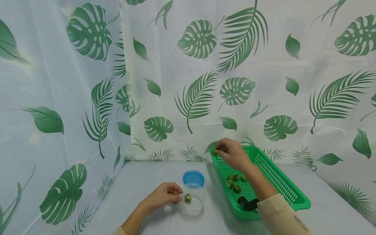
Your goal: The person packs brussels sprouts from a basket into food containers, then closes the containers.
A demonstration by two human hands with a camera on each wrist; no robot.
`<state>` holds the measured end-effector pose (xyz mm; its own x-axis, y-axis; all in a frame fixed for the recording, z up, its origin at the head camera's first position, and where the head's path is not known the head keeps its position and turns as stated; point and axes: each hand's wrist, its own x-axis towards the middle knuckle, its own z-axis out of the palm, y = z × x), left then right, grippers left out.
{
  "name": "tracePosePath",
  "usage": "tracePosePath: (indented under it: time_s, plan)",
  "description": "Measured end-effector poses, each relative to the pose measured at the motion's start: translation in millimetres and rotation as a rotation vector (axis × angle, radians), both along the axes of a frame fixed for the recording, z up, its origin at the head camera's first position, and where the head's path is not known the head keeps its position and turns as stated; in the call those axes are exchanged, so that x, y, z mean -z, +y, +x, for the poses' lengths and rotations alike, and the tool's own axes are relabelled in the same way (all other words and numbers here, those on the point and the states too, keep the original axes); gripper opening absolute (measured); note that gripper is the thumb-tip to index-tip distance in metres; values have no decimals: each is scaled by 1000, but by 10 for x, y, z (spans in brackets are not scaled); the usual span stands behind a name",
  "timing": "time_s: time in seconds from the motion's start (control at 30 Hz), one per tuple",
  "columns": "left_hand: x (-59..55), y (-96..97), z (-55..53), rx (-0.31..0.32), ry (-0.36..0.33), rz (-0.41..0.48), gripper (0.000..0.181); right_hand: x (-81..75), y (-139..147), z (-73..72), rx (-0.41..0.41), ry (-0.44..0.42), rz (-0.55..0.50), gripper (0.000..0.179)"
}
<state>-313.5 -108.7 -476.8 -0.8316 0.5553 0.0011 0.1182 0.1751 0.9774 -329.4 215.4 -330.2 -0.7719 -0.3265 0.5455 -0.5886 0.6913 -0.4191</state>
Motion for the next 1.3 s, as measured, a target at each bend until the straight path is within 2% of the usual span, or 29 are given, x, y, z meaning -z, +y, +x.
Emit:
tracePosePath:
  time_s: [0.67,0.83,1.3]
  plan:
    - [9,-14,-24,8,2,-11,32,-20,-184,181,-63,58,-76,9]
    - [12,-13,-23,5,7,-11,31,19,-203,211,-71,80,-106,10]
    - [18,-1,-23,5,13,-19,28,192,-262,294,-67,74,-146,11]
